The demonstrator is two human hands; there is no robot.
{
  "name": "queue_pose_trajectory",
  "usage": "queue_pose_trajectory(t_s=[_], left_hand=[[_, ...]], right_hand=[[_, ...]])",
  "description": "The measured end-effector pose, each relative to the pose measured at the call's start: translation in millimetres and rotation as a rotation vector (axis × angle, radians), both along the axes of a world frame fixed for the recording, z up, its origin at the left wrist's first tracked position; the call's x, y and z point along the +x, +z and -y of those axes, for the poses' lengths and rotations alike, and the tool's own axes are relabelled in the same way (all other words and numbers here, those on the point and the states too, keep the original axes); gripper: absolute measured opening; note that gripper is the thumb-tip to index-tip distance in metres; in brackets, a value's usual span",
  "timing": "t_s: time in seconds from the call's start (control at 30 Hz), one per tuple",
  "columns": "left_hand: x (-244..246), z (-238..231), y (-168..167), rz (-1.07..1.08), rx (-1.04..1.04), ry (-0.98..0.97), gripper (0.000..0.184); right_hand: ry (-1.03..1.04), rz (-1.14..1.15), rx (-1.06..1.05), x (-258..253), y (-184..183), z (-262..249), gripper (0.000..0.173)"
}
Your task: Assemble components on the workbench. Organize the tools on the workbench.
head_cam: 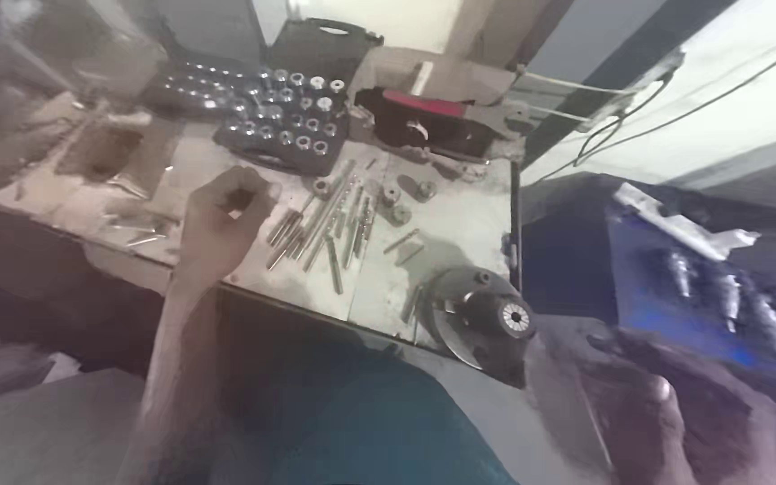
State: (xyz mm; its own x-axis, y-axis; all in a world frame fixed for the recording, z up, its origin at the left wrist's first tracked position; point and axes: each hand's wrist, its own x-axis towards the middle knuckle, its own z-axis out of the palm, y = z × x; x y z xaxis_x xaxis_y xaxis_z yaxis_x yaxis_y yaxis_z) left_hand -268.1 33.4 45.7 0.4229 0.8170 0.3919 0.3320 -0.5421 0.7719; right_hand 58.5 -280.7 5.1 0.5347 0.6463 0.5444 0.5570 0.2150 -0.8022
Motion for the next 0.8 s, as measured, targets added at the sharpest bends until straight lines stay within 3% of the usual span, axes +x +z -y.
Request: queue_pose_trajectory(t_s=[0.2,0.43,0.63,0.8], left_hand=[[4.1,12.2,-30.5,-0.542,0.007,-0.036,0.015],[47.8,22.4,-37.3,-0.649,0.04,-0.038,0.017],[85.2,24.9,-32.0,-0.956,-0.192,-0.068,0.027],[103.5,32.0,-27.4,-1.085,-0.27,-0.015,0.03]], right_hand=[[0.114,0.064,-0.09,8.2,-0.1,-12.7,0.029],[0.125,0.125,-0.114,17.3,1.4,-14.9,0.027],[0.125,0.15,-0.117,20.2,-1.4,-4.8,0.025],[0.124,0.134,-0.102,19.8,-2.1,2.6,0.024]])
